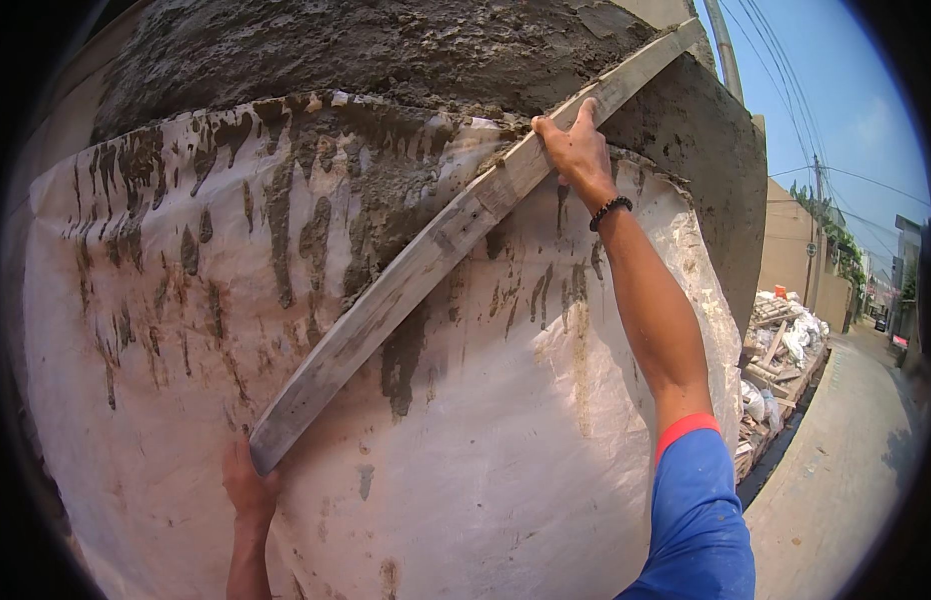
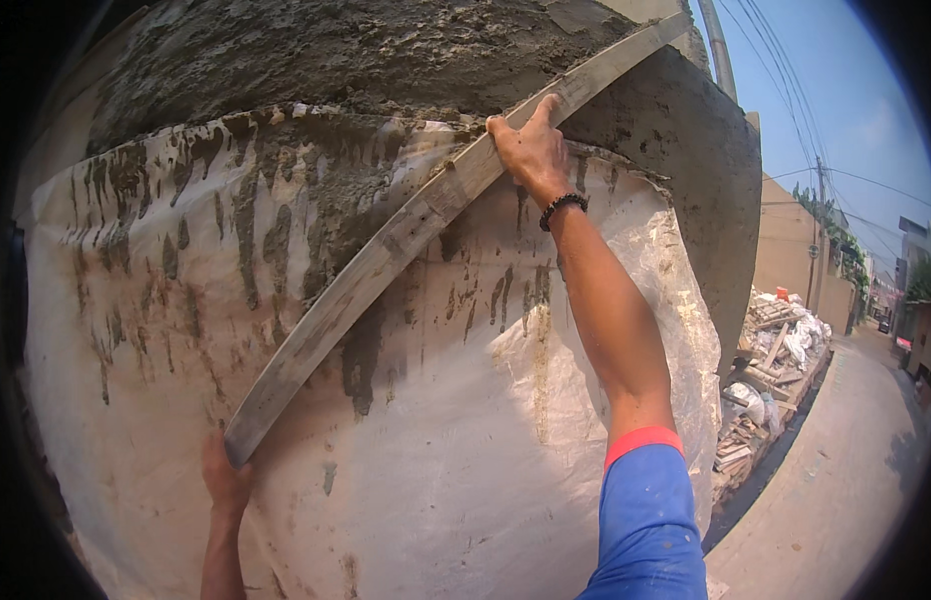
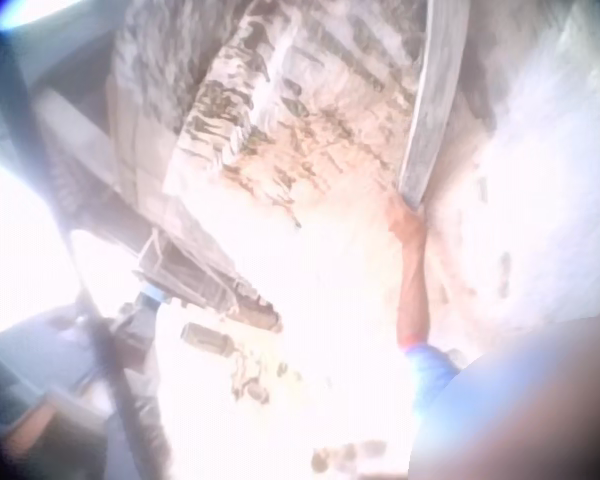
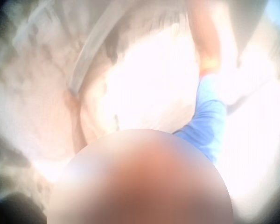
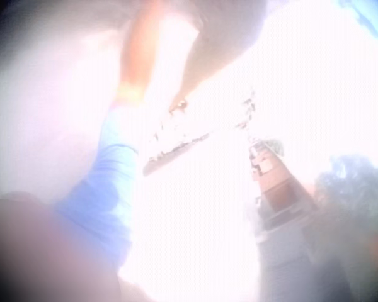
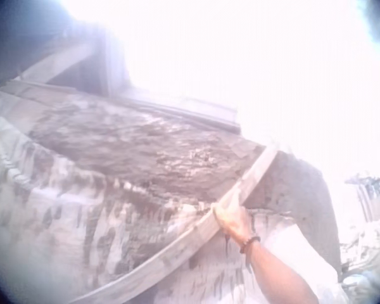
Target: The person scoops cement from a bucket with a trowel and applies it to a wall section covered with a plastic sheet. They then use a long wooden plank to smooth and level the applied cement across the surface.
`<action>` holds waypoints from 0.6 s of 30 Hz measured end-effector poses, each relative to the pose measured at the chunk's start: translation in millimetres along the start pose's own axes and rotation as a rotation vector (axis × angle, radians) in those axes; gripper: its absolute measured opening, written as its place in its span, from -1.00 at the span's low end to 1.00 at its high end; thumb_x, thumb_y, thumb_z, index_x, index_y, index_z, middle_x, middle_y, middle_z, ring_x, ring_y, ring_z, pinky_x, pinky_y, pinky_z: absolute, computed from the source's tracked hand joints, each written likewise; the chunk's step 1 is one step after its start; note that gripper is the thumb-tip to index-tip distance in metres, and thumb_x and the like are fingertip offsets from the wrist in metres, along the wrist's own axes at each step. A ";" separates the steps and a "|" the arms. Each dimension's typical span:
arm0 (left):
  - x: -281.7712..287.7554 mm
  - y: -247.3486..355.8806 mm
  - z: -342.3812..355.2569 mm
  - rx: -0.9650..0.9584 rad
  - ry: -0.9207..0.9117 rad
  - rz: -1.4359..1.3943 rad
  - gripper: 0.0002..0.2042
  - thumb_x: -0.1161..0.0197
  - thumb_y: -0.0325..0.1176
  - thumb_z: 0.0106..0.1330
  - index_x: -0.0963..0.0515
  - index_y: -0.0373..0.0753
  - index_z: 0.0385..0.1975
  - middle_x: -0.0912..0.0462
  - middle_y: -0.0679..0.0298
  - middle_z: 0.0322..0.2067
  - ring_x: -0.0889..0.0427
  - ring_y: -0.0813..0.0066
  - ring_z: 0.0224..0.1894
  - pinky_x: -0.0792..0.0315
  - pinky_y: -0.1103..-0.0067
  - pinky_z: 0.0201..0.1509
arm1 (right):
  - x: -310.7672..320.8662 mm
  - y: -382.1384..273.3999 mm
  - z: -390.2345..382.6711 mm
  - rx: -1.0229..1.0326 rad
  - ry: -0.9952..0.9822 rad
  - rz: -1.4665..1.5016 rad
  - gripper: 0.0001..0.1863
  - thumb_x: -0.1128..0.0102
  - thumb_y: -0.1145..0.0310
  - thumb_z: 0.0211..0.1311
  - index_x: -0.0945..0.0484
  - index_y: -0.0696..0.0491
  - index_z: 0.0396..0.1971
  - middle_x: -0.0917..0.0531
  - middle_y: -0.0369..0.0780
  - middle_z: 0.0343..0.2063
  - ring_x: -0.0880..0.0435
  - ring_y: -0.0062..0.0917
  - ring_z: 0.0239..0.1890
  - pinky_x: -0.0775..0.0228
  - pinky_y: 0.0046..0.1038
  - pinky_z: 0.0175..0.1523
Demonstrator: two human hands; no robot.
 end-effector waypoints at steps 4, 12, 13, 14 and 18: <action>11.7 -25.8 4.6 -0.036 0.018 -0.048 -0.37 -0.42 -0.56 -0.18 -0.41 -0.38 0.03 -0.45 0.00 -0.22 -0.47 -0.05 -0.15 -0.40 0.24 -0.09 | -19.5 -13.5 -15.5 -0.003 0.033 -0.044 0.12 -0.17 -0.10 0.05 0.13 0.34 0.39 -0.61 0.22 -0.07 -0.58 0.02 0.07 -0.37 -0.19 0.20; 26.4 -30.3 46.2 -0.086 0.042 -0.039 -0.34 -0.45 -0.56 -0.19 -0.41 -0.38 0.05 -0.46 0.01 -0.23 -0.48 -0.03 -0.16 -0.39 0.24 -0.10 | -9.3 -34.1 16.2 0.014 0.149 -0.087 0.12 -0.15 -0.11 0.00 0.09 0.31 0.41 -0.55 0.24 0.03 -0.55 0.02 0.12 -0.36 -0.21 0.23; 28.4 -28.2 49.1 -0.094 0.054 -0.039 -0.35 -0.44 -0.56 -0.19 -0.42 -0.37 0.05 -0.46 0.01 -0.24 -0.48 -0.03 -0.16 -0.39 0.25 -0.10 | -8.1 -36.5 20.1 0.018 0.158 -0.094 0.12 -0.14 -0.11 -0.01 0.09 0.29 0.41 -0.53 0.24 0.05 -0.54 0.02 0.13 -0.35 -0.21 0.23; 30.6 -25.4 52.1 -0.101 0.055 -0.047 -0.35 -0.45 -0.55 -0.20 -0.42 -0.37 0.04 -0.47 0.01 -0.24 -0.48 -0.03 -0.16 -0.40 0.25 -0.09 | -6.9 -37.9 22.2 0.022 0.166 -0.100 0.12 -0.14 -0.11 -0.01 0.09 0.28 0.42 -0.52 0.24 0.06 -0.53 0.03 0.14 -0.34 -0.21 0.24; 32.9 -16.8 61.1 -0.114 0.058 -0.061 -0.35 -0.47 -0.54 -0.21 -0.44 -0.36 0.03 -0.48 0.01 -0.25 -0.49 -0.02 -0.15 -0.40 0.27 -0.08 | -1.5 -36.3 34.6 -0.067 0.139 -0.080 -0.06 -0.13 -0.10 0.00 -0.14 0.20 0.30 -0.55 0.21 0.04 -0.55 0.02 0.11 -0.38 -0.16 0.21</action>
Point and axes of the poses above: each hand's wrist, its own z-axis towards the middle knuckle, its own x-axis out of the back of the hand, y = z × x, the point moved 10 cm from there along z, towards the middle knuckle
